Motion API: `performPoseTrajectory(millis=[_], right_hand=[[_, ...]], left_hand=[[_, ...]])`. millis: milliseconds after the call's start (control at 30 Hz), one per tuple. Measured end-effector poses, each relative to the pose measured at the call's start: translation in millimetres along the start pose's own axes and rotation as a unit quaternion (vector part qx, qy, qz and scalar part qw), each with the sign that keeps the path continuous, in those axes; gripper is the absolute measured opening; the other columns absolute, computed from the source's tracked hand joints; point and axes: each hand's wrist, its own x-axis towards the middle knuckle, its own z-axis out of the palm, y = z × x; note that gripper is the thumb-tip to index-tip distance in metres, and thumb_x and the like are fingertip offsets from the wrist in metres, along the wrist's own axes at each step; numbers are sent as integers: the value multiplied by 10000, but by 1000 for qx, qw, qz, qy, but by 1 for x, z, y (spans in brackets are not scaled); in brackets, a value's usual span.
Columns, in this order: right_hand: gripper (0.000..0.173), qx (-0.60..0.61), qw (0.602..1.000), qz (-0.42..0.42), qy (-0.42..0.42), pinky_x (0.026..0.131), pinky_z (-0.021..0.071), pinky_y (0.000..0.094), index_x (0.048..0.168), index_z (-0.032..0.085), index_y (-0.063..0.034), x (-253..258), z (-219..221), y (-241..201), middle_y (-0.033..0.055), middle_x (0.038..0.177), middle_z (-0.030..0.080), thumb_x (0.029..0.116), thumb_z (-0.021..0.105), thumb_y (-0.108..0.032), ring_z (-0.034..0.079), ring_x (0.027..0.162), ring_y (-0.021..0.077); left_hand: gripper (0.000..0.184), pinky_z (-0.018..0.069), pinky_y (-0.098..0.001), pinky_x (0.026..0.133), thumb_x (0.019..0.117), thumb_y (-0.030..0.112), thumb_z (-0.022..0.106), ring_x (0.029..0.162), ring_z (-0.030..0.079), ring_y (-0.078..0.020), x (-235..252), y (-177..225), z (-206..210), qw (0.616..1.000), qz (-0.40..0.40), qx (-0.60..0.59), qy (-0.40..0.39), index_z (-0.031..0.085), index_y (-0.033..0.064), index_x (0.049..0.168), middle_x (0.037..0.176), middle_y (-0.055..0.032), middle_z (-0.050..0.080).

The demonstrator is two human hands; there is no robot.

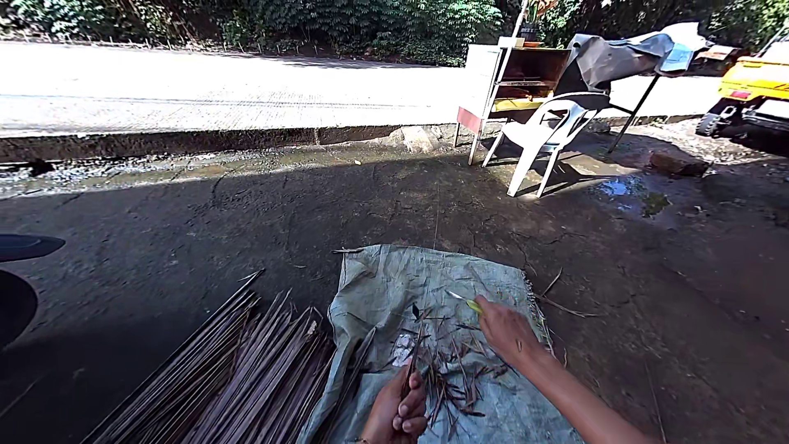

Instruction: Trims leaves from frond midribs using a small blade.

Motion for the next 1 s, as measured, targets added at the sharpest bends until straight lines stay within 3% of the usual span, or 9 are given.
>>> performPoseTrajectory(millis=[167, 300, 367, 433, 467, 567, 667, 900, 1000], right_hand=[[274, 60, 986, -155, -24, 768, 548, 574, 1229, 641, 13, -37, 25, -35, 246, 956, 711, 1034, 503, -122, 715, 901, 430], [306, 169, 966, -183, -71, 732, 527, 556, 1195, 647, 26, -45, 34, -40, 231, 853, 676, 1067, 484, -199, 684, 802, 393], [372, 292, 939, -161, -88, 687, 485, 449, 1226, 641, 18, -40, 41, -37, 149, 790, 612, 1066, 519, -295, 574, 684, 264], [421, 368, 915, -137, -88, 675, 480, 388, 1254, 619, 28, -38, 48, -38, 111, 797, 606, 1009, 640, -314, 542, 666, 189], [449, 378, 912, -132, -87, 703, 498, 402, 1261, 606, 36, -39, 51, -39, 135, 847, 630, 975, 693, -299, 571, 705, 206], [335, 316, 936, -142, -66, 836, 530, 517, 1200, 632, 62, -41, 52, -43, 237, 997, 684, 962, 685, -168, 674, 904, 352], [206, 252, 951, -176, 23, 800, 542, 544, 1042, 708, 84, -35, 52, -37, 250, 994, 695, 944, 673, -94, 689, 894, 388], [180, 215, 931, -193, 224, 693, 580, 518, 991, 788, -18, -12, 30, -8, 208, 976, 703, 826, 738, 35, 709, 815, 353], [164, 232, 920, -203, 241, 715, 574, 503, 977, 786, 1, -6, 22, 0, 212, 957, 695, 836, 718, 52, 699, 821, 345]], left_hand=[[512, 304, -106, 348, 1141, 294, 104, 322, 345, 33, 0, -4, 11, 988, 55, 138, 40, 452, 145, 796, 440, 101, 366], [485, 350, -125, 374, 1142, 261, 114, 343, 387, 5, 5, -14, 14, 971, 130, 185, 73, 473, 106, 854, 458, 70, 421], [413, 485, -169, 477, 1140, 219, 165, 446, 538, -31, 9, -17, 9, 954, 184, 220, 83, 508, 74, 962, 557, 35, 565], [282, 578, -256, 693, 1134, 157, 245, 704, 659, -86, 12, -17, 6, 945, 199, 244, 92, 504, 54, 1092, 810, -9, 649], [230, 571, -279, 777, 1125, 120, 289, 824, 664, -99, 12, -18, 6, 944, 199, 247, 91, 506, 45, 1132, 930, -26, 650], [132, 573, -277, 820, 1049, -31, 443, 851, 661, -84, 15, -19, 7, 933, 227, 259, 108, 534, 12, 1134, 957, -26, 650], [275, 574, -275, 811, 977, -78, 529, 891, 664, -92, 15, -11, 3, 902, 298, 291, 117, 512, -20, 1246, 1072, -47, 640], [233, 601, -205, 691, 822, -160, 614, 702, 697, -36, 9, 9, -2, 835, 477, 247, 115, 650, 52, 911, 807, 44, 736], [337, 608, -205, 657, 802, -205, 609, 676, 711, -42, 7, 9, 2, 832, 489, 242, 99, 503, 87, 934, 785, 53, 735]])
